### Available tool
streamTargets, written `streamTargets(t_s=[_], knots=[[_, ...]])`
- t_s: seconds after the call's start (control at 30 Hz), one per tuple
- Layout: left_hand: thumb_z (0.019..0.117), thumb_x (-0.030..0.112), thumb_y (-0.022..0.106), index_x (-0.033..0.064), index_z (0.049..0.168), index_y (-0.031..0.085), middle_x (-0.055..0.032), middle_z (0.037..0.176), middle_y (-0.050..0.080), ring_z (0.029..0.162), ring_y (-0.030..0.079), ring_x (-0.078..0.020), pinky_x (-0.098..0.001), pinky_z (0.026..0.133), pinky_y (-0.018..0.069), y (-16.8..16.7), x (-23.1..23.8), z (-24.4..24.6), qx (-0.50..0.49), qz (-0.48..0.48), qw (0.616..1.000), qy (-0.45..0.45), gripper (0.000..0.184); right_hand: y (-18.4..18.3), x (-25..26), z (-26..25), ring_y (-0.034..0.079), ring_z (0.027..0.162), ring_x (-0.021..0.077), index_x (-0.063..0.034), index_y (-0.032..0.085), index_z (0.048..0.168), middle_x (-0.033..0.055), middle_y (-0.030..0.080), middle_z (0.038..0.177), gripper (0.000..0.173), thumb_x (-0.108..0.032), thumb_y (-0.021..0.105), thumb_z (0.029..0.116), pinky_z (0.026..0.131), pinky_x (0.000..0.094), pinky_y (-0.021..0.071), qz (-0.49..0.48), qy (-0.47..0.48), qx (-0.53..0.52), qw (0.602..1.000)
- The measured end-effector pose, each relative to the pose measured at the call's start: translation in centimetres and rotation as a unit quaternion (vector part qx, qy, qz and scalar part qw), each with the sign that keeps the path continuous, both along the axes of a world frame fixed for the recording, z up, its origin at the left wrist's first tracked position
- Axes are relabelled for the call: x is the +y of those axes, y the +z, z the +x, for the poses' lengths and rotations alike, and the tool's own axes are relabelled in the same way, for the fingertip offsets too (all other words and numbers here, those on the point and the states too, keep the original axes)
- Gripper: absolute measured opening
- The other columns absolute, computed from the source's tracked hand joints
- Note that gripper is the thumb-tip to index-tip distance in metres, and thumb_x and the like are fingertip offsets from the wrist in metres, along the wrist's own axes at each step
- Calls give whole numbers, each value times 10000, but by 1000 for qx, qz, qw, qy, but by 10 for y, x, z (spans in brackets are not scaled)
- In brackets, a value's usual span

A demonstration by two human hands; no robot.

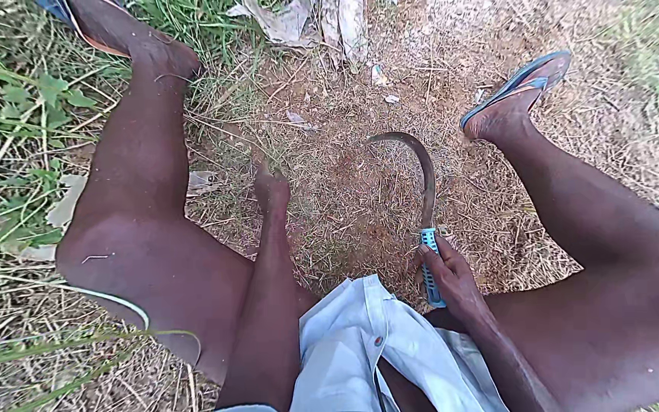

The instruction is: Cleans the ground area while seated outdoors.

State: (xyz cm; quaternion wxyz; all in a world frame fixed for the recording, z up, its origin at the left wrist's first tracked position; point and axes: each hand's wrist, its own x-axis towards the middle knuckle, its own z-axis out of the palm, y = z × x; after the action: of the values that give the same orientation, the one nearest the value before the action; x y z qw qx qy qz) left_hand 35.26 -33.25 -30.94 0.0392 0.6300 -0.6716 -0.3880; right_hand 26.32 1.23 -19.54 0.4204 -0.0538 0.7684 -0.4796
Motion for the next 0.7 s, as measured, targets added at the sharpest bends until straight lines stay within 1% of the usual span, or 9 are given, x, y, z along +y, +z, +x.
streamTargets(t_s=[0.13, 0.2, 0.27, 0.33, 0.4, 0.47, 0.53, 0.6, 0.7], knots=[[1086, 215, 434, -3, 1478, 487, -298, 1367, 594, 1304, 558, -460, -651, 1080, 414, -8, 8, -5, -50, 31, 997, -54, 452, -7, 3, 3, 621, 553, 137, 9, 522, 1345, 32, 647, 792, 369, -219, 466, 1060, 500, 296, 563, 15, 11, 2, 1000], [1087, 215, 434, 6, 1459, 510, -305, 1320, 618, 1261, 583, -477, -673, 1046, 428, -3, 10, -7, -75, 46, 993, -81, 434, -8, 4, 3, 614, 561, 132, -2, 520, 1351, 19, 632, 772, 379, -231, 467, 1054, 517, 301, 558, 21, 24, -2, 999], [1084, 227, 446, 0, 1397, 553, -310, 1253, 646, 1197, 618, -488, -690, 993, 455, -2, 11, -6, -108, 50, 986, -114, 402, -9, 2, 3, 612, 569, 126, -6, 515, 1367, 17, 634, 786, 396, -239, 475, 1050, 526, 298, 556, 20, 38, -1, 999], [1078, 271, 463, 7, 1400, 562, -305, 1290, 633, 1222, 607, -485, -690, 1001, 452, -2, 17, -3, -142, 60, 978, -143, 429, -8, 0, 3, 614, 565, 119, -13, 520, 1368, 18, 637, 801, 399, -249, 485, 1048, 520, 291, 557, 21, 51, 4, 998], [1079, 339, 487, -10, 1385, 566, -316, 1312, 611, 1226, 597, -495, -691, 996, 457, -4, 26, -1, -152, 60, 973, -164, 471, -9, -2, 2, 617, 550, 119, -33, 538, 1328, 14, 642, 784, 373, -261, 483, 1038, 503, 293, 557, 19, 62, 13, 998], [1064, 396, 524, -10, 1416, 550, -314, 1376, 566, 1244, 585, -490, -670, 1015, 462, -3, 36, -2, -158, 63, 968, -187, 538, -10, -3, 1, 622, 567, 124, -33, 537, 1345, 19, 651, 803, 385, -265, 486, 1043, 525, 301, 562, 17, 69, 17, 997], [1036, 415, 578, -34, 1373, 564, -324, 1358, 565, 1198, 608, -495, -668, 981, 484, -6, 44, -3, -168, 60, 960, -217, 561, -11, -3, 1, 625, 577, 123, -31, 528, 1369, 22, 660, 830, 409, -273, 487, 1042, 531, 301, 562, 26, 77, 20, 996], [1011, 418, 621, -39, 1351, 572, -318, 1340, 571, 1185, 611, -491, -673, 969, 489, -9, 47, -5, -168, 58, 959, -221, 572, -12, -3, 1, 626, 588, 120, -31, 519, 1392, 20, 662, 845, 431, -278, 487, 1040, 538, 301, 562, 24, 83, 23, 996], [1005, 499, 602, -17, 1339, 592, -299, 1344, 580, 1193, 612, -480, -669, 969, 491, -13, 50, -6, -177, 57, 954, -233, 614, -14, 0, 1, 627, 593, 123, -37, 537, 1376, 20, 662, 840, 418, -283, 486, 1042, 543, 306, 563, 21, 91, 26, 995]])
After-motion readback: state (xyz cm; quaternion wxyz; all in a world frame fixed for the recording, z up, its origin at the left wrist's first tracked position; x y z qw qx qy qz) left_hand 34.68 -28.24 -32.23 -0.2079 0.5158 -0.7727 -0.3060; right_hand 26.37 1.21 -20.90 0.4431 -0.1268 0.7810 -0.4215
